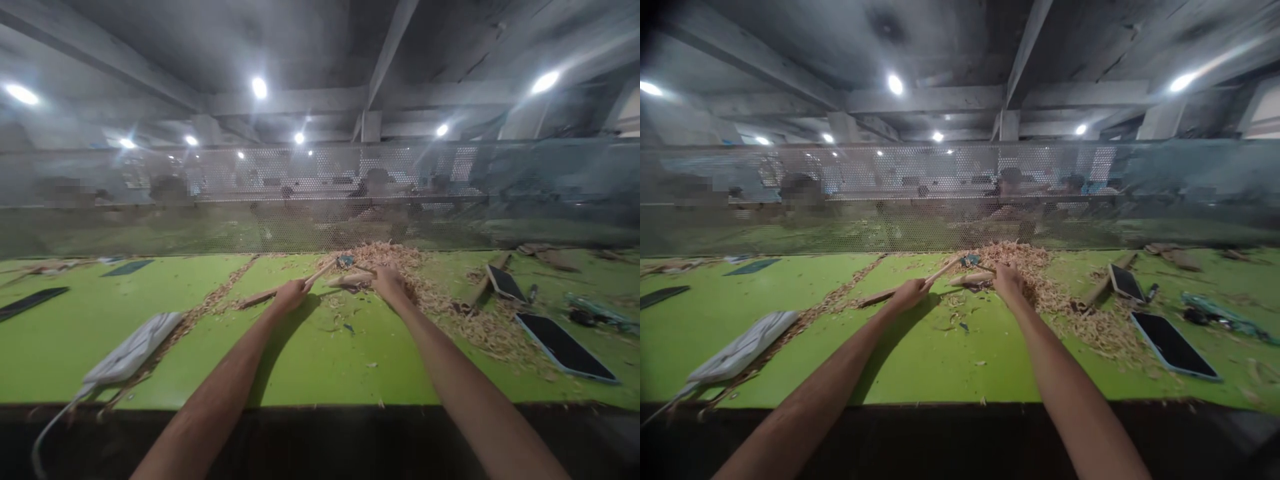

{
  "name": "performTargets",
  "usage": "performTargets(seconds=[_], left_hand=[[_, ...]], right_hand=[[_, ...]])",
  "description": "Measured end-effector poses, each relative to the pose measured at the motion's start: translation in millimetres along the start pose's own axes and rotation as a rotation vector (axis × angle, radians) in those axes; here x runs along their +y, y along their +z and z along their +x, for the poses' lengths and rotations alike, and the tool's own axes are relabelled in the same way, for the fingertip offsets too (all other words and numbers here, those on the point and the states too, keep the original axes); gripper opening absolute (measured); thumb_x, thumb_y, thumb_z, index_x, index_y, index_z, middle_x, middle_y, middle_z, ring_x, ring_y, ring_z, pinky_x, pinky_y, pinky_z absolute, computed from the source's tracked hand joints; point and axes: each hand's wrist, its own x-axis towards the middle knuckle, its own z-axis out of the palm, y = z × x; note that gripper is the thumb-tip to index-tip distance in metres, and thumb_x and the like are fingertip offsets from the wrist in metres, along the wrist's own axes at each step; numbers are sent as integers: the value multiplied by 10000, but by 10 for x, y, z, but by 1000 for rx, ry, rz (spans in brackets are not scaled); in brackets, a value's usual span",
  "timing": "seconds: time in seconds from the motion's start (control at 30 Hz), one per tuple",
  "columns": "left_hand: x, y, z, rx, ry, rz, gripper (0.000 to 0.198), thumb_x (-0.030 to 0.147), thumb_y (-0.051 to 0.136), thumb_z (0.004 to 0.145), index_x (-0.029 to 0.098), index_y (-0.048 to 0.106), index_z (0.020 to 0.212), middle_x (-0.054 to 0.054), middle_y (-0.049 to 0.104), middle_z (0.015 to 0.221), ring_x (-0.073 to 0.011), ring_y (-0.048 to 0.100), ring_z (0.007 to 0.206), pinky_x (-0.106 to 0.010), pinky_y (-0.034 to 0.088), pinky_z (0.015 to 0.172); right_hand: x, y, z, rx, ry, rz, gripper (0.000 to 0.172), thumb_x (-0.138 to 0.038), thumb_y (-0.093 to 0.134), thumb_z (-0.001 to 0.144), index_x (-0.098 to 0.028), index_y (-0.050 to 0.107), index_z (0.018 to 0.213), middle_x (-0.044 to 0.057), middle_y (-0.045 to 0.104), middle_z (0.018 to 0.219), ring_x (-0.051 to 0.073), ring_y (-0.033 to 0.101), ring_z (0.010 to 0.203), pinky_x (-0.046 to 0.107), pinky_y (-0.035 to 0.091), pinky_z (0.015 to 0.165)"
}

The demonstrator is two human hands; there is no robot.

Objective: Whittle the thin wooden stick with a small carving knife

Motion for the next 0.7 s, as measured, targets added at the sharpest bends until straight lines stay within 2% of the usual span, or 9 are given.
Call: performTargets(seconds=[0.1, 0.2, 0.27, 0.37, 0.5, 0.63, 0.7], left_hand=[[-41, 16, 13, -7, 37, -52, 459, 564, 688, 1189, 158, 902, 1158, -9, 616, 744, -227, 588, 721, -350, 393, 712], [-102, 19, 50, -24, 59, -98, 486, 618, 782, 1097, 162, 931, 1176, 6, 581, 699, -219, 557, 687, -339, 360, 689], [-147, 27, 78, -29, 62, -126, 491, 593, 798, 1049, 151, 940, 1210, 12, 588, 699, -217, 561, 695, -331, 366, 696], [-205, 57, 108, -21, 44, -149, 446, 483, 755, 1015, 130, 942, 1212, 0, 639, 742, -218, 578, 713, -335, 375, 710], [-248, 87, 118, -31, 35, -142, 384, 410, 710, 1007, 121, 936, 1122, -16, 669, 771, -210, 562, 705, -345, 365, 709], [-253, 70, 116, -34, 43, -133, 379, 382, 714, 993, 112, 942, 1132, -9, 661, 771, -197, 539, 700, -341, 349, 711], [-245, 56, 113, -36, 45, -144, 397, 383, 721, 983, 107, 943, 1161, -9, 664, 772, -199, 544, 701, -340, 347, 709]], right_hand=[[41, 33, 36, -47, 45, 59, 237, -370, 886, 1157, -269, 996, 1341, 206, 938, 1171, 431, 901, 1232, 387, 629, 904], [82, 75, 74, -23, 77, 239, 283, -448, 832, 1208, -236, 988, 1311, 174, 935, 1076, 371, 910, 1054, 345, 600, 825], [87, 110, 92, 6, 60, 366, 324, -461, 800, 1222, -203, 982, 1297, 161, 934, 1052, 345, 900, 985, 335, 611, 815], [66, 166, 98, 12, -4, 444, 326, -390, 782, 1202, -199, 984, 1371, 145, 957, 1098, 353, 911, 1031, 351, 665, 876], [47, 219, 84, 22, -94, 388, 359, -275, 871, 1090, -257, 995, 1426, 150, 981, 1226, 372, 915, 1196, 356, 684, 967], [73, 237, 89, 54, -47, 433, 364, -317, 742, 1172, -215, 966, 1440, 138, 952, 1119, 339, 873, 1023, 343, 650, 865], [94, 235, 95, 56, -41, 413, 374, -317, 739, 1186, -211, 954, 1474, 144, 945, 1138, 325, 855, 984, 337, 626, 844]])
